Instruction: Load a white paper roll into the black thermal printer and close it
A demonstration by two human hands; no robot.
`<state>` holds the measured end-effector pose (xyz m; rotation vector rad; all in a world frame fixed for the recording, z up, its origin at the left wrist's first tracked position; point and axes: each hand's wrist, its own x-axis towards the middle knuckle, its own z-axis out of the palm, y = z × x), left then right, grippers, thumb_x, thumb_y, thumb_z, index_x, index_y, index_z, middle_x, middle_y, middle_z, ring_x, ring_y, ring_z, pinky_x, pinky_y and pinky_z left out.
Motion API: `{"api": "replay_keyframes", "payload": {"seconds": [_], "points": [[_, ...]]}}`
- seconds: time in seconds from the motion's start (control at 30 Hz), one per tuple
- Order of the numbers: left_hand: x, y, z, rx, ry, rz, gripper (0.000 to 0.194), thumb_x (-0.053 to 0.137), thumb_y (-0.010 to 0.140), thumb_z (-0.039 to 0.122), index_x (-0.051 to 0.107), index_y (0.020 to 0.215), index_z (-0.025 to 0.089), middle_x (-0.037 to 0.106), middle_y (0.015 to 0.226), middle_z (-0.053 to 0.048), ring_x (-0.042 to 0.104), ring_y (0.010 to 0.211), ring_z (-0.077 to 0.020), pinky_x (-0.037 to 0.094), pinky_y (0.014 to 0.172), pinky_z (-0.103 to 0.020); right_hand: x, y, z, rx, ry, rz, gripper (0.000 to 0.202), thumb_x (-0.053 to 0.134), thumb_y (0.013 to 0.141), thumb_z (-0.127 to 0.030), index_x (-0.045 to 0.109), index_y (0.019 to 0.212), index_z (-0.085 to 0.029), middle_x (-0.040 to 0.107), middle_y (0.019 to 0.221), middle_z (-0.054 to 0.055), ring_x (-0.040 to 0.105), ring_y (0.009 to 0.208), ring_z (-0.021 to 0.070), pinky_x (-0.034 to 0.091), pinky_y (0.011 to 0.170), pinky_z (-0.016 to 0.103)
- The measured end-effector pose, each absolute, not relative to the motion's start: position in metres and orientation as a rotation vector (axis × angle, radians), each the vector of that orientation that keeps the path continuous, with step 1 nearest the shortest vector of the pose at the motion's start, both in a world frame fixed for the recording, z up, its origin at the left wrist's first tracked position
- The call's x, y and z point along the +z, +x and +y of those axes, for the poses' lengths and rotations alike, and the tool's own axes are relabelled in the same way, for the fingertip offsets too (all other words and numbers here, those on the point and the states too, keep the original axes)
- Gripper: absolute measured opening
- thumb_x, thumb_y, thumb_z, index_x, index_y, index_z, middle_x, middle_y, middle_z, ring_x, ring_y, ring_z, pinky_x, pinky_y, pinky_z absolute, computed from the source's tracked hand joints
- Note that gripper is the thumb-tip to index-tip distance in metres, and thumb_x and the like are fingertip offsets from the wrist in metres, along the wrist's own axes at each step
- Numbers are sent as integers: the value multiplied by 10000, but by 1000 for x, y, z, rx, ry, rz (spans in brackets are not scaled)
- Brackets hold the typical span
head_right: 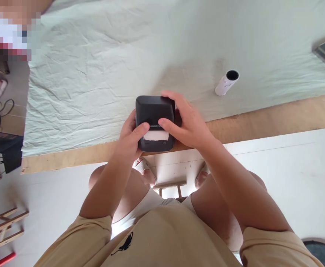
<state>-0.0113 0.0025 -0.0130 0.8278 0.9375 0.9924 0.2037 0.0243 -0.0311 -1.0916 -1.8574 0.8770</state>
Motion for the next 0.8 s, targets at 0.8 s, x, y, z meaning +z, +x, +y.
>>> {"api": "replay_keyframes", "payload": {"seconds": [0.8], "points": [[-19, 1, 12, 1154, 955, 890, 527, 992, 759, 618, 737, 1086, 293, 802, 1022, -15, 798, 1079, -285, 673, 914, -468, -35, 203, 37, 641, -1036, -1879, 524, 711, 1043, -407, 577, 1543, -329, 693, 1573, 59, 719, 1331, 272, 676, 971, 388]]}}
